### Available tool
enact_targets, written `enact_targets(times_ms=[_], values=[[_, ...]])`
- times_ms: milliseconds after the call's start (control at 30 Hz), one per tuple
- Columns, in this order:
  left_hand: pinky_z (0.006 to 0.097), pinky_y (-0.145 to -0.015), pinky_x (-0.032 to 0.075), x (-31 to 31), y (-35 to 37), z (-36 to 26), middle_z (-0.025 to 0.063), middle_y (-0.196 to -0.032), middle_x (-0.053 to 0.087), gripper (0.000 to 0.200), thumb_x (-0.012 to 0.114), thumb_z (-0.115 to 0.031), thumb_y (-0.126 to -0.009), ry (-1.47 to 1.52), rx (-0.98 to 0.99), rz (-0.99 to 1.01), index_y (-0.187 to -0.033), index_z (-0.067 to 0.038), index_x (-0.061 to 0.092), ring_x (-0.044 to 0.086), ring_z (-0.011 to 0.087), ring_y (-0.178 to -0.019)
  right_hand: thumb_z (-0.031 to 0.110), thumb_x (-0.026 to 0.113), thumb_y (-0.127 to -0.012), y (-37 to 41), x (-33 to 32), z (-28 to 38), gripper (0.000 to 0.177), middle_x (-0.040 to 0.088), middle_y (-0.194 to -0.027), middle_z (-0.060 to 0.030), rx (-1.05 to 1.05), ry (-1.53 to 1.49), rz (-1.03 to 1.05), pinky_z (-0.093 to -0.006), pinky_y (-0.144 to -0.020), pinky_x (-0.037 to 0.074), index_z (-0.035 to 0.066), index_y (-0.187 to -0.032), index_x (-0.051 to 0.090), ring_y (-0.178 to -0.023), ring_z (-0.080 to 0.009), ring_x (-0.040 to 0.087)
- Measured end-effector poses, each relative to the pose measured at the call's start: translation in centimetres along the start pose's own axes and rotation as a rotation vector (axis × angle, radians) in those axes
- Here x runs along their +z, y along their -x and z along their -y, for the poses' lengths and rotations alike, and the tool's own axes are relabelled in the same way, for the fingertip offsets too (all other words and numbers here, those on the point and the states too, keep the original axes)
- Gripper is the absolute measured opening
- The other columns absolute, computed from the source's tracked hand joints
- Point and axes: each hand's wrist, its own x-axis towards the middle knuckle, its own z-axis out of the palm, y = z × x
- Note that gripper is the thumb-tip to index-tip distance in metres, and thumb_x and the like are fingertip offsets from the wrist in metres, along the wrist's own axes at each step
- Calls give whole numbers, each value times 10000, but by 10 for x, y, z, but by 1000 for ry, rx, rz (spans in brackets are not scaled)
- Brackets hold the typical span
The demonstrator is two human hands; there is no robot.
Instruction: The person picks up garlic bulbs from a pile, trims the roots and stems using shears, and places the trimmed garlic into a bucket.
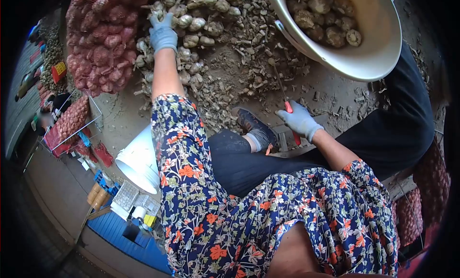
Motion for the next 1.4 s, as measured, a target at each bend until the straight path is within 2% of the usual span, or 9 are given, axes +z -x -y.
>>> enact_targets(times_ms=[133, 167, 267, 400, 633, 967, 1067, 1233, 1400], values=[[390, -823, 505, 5, 31, 18, 144, -1174, 538, 540, 722, -25, -674, 520, 140, -394, -1178, -100, 544, 574, 311, -1008, 392, 583, -797, 10, -9, 22, 467, 609, -904, -247, -56, 77, 37, -421, -802, 452, -29, -995, 540, -903, -397, 586], [325, -747, 507, 4, 50, 7, 117, -1109, 593, 496, 739, -10, -698, 1313, -156, -184, -1153, -50, 546, 600, 228, -905, 342, 610, -811, 10, -5, 18, 386, 611, -816, -182, -167, 122, -60, -387, -713, 479, -10, -946, 526, -771, -302, 616], [272, -692, 484, -26, 111, -17, 84, -1095, 620, 478, 725, -32, -752, 2094, -31, 99, -1190, -102, 547, 591, 172, -835, 266, 635, -837, 9, -14, 30, 288, 572, -730, -83, -339, -130, 92, -326, -602, 476, 20, -880, 493, -645, -169, 577], [255, -621, 450, -13, 152, -54, 60, -1202, 566, 536, 720, -52, -767, 2470, 102, 179, -1250, -183, 529, 560, 183, -892, 237, 627, -878, 7, -27, 64, 256, 536, -718, -17, -553, -209, 244, -265, -559, 457, 46, -854, 459, -633, -79, 531], [203, -530, 435, -32, 186, -95, 84, -1172, 583, 681, 793, -61, -662, 2452, 161, 355, -1273, -39, 493, 598, 163, -897, 372, 622, -876, 8, -41, 95, 377, 548, -754, -36, -678, -332, 317, -280, -658, 454, 9, -840, 524, -724, -80, 480], [375, -866, 554, -41, 193, -122, 185, -1260, 535, 589, 708, 16, -663, 2490, 169, 174, -1218, -9, 513, 597, 256, -1078, 319, 641, -862, 36, -41, 92, 275, 556, -808, -15, -249, -759, 543, -268, -703, 480, 57, -922, 579, -730, -98, 552], [378, -890, 541, -37, 188, -121, 207, -1222, 556, 601, 715, -11, -653, 2520, 252, 97, -1218, 10, 514, 571, 262, -1128, 329, 670, -850, 28, -38, 86, 323, 574, -820, -26, -459, -692, 563, -276, -697, 489, 37, -935, 559, -732, -97, 560], [192, -370, 290, -31, 191, -111, 134, -998, 627, 621, 728, -83, -658, 2718, 155, 317, -1234, 11, 514, 386, 96, -449, 335, 663, -855, 39, -44, 87, 321, 585, -800, -28, -600, -722, 488, -279, -709, 481, 30, -917, 582, -742, -110, 561], [175, -379, 278, -24, 192, -113, 114, -912, 624, 528, 720, -112, -702, 2758, 118, 414, -1188, -3, 545, 356, 82, -445, 274, 610, -884, 26, -46, 80, 262, 556, -706, -11, -645, -370, 300, -285, -632, 483, 13, -859, 588, -648, -138, 563]])
